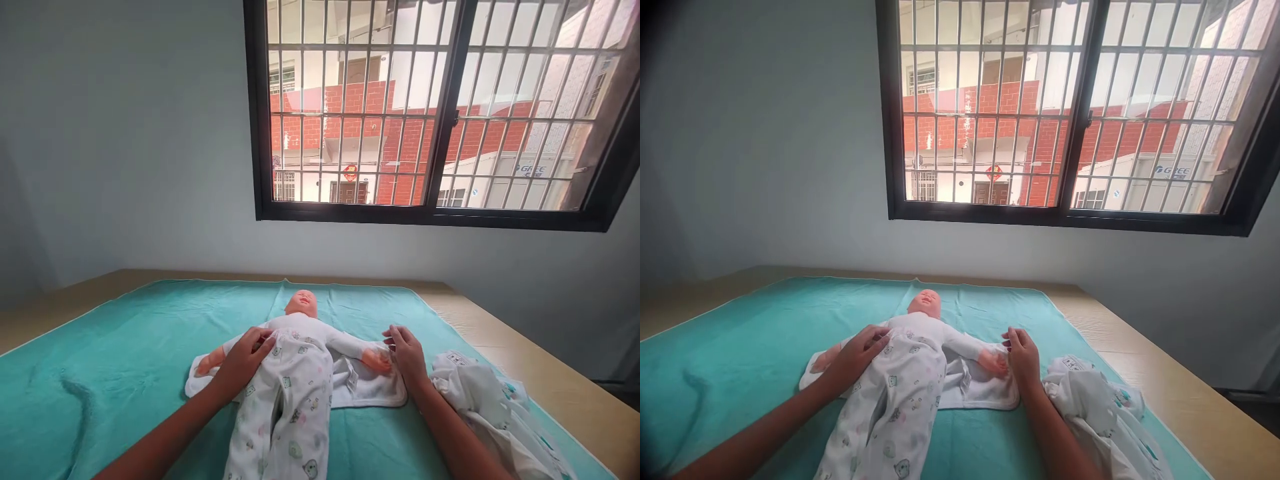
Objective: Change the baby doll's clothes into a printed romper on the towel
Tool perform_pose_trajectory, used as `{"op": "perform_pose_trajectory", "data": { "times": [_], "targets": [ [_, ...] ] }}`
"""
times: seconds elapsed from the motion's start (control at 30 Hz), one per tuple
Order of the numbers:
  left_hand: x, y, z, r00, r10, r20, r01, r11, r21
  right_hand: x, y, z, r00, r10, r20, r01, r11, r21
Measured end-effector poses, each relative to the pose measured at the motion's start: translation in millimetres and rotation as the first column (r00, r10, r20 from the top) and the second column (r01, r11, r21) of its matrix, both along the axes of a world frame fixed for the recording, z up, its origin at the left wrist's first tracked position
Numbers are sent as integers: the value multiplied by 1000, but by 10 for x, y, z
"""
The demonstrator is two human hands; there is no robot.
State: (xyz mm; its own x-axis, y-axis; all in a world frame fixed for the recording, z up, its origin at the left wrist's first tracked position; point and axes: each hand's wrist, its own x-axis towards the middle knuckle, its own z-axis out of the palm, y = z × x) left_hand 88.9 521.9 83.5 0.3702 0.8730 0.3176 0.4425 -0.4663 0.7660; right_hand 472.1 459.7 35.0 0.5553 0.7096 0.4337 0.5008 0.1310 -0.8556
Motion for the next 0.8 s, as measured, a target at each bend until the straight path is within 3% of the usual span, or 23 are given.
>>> {"op": "perform_pose_trajectory", "data": {
  "times": [0.13,0.23,0.3,0.4,0.57,0.8],
  "targets": [
    [-60,-1,-269,977,12,213,26,984,-175,-233,-87,119,996,38,75,-39,999,14],
    [-89,46,-393,957,-64,282,117,978,-174,-733,-156,198,942,256,217,-256,966,-31],
    [-134,69,-437,942,-124,311,177,973,-147,-1085,-179,187,880,451,149,-434,891,-133],
    [-211,64,-454,927,-169,336,231,961,-154,-1398,-181,114,836,546,-54,-546,818,-181],
    [-230,-12,-392,940,-142,310,209,958,-196,-1413,-198,44,844,523,-123,-536,814,-222],
    [-169,-167,-279,986,15,166,29,964,-264,-1456,-253,115,842,539,-2,-539,840,-60]
  ]
}}
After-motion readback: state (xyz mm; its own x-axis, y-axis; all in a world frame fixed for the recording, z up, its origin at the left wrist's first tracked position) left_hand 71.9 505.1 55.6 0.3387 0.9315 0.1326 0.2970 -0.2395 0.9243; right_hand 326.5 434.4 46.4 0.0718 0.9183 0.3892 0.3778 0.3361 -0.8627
